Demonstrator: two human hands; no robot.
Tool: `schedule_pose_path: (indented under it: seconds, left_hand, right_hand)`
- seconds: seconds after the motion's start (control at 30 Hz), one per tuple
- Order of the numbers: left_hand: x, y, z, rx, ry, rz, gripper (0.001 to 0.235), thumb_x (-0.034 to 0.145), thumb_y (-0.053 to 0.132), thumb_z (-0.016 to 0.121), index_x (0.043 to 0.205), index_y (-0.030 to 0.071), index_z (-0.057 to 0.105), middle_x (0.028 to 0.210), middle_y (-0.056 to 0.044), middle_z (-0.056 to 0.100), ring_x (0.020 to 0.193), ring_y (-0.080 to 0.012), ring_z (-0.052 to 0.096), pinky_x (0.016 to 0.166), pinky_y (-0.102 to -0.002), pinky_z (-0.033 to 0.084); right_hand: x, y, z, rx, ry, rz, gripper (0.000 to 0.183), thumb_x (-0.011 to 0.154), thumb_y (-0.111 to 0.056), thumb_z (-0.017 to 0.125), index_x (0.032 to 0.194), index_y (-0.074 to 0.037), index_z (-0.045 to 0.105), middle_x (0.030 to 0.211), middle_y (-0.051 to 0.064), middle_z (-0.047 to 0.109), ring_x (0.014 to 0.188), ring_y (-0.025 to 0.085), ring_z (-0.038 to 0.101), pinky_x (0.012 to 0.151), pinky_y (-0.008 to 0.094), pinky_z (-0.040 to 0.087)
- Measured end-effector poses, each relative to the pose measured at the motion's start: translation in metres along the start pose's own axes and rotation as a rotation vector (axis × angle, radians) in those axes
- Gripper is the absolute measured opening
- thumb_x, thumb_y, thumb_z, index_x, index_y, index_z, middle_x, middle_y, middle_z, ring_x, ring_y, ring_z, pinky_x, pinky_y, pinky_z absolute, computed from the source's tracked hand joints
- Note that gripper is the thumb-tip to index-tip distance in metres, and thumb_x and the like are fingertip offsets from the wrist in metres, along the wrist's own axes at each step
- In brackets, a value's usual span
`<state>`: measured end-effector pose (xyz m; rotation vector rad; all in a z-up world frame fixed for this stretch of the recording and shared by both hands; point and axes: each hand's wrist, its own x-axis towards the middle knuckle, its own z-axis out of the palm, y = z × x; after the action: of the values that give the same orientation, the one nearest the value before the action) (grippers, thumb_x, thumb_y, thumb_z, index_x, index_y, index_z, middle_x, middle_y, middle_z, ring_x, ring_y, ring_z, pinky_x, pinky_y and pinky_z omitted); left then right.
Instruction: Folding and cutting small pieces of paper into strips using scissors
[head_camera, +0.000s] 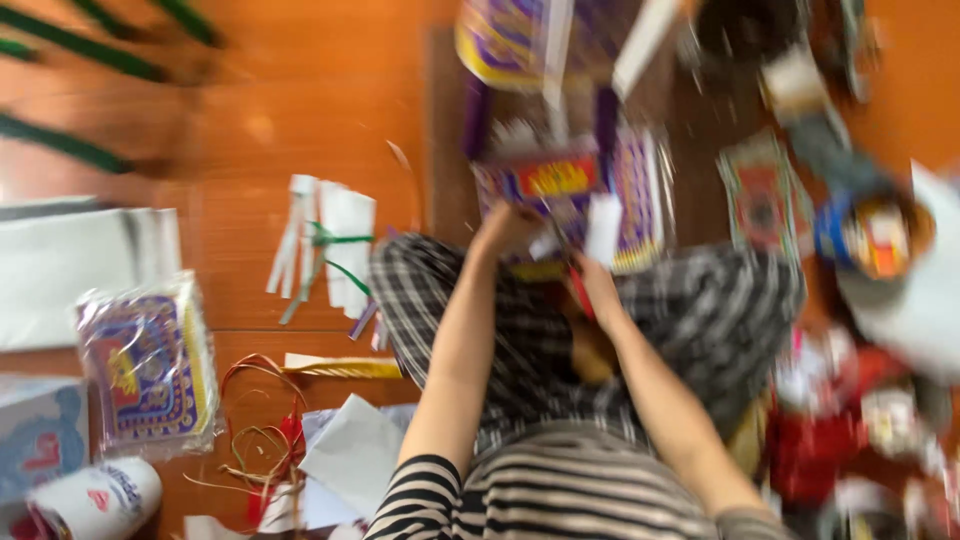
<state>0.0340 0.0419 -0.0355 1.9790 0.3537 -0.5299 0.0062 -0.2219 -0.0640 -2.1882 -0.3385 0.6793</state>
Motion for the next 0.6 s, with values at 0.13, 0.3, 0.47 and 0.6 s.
schedule_pose_path:
  seconds: [0.13, 0.3, 0.47, 0.6]
  left_hand:
    - [0.023, -0.015, 0.023, -0.097, 0.099, -0.047, 0.036, 0.085, 0.044, 0.078, 0.114, 0.025, 0.087, 0.115, -0.007, 0.085, 0.116, -0.0313, 0.078, 0.098, -0.043, 0.060]
    - [0.063, -0.026, 0.070, -0.428, 0.220, 0.054, 0.034, 0.082, 0.036, 0.082, 0.109, 0.016, 0.088, 0.113, -0.019, 0.083, 0.110, -0.0398, 0.076, 0.095, -0.048, 0.059]
    - [0.028, -0.016, 0.069, -0.334, 0.187, 0.126, 0.033, 0.083, 0.038, 0.081, 0.106, 0.017, 0.088, 0.096, -0.007, 0.083, 0.088, -0.0242, 0.074, 0.085, -0.037, 0.061]
    - [-0.007, 0.013, 0.076, -0.171, 0.063, 0.154, 0.034, 0.086, 0.035, 0.081, 0.110, 0.011, 0.088, 0.105, -0.009, 0.086, 0.093, -0.0248, 0.080, 0.091, -0.040, 0.065]
  right_hand:
    - [0.040, 0.091, 0.022, -0.149, -0.013, -0.082, 0.047, 0.091, -0.008, 0.074, 0.138, -0.001, 0.072, 0.124, 0.035, 0.075, 0.125, 0.056, 0.066, 0.111, 0.064, 0.053]
    - [0.050, 0.105, 0.013, -0.024, 0.086, -0.058, 0.034, 0.100, -0.028, 0.076, 0.130, -0.013, 0.078, 0.120, 0.020, 0.080, 0.125, 0.042, 0.071, 0.111, 0.052, 0.054]
    - [0.028, 0.015, -0.009, 0.484, 0.131, 0.042, 0.032, 0.110, -0.038, 0.073, 0.119, -0.007, 0.070, 0.090, 0.011, 0.068, 0.080, 0.025, 0.063, 0.080, 0.037, 0.051]
    - [0.001, -0.038, -0.027, 0.813, 0.170, 0.075, 0.032, 0.104, -0.020, 0.074, 0.130, -0.008, 0.060, 0.095, 0.008, 0.066, 0.072, 0.018, 0.063, 0.062, 0.026, 0.052]
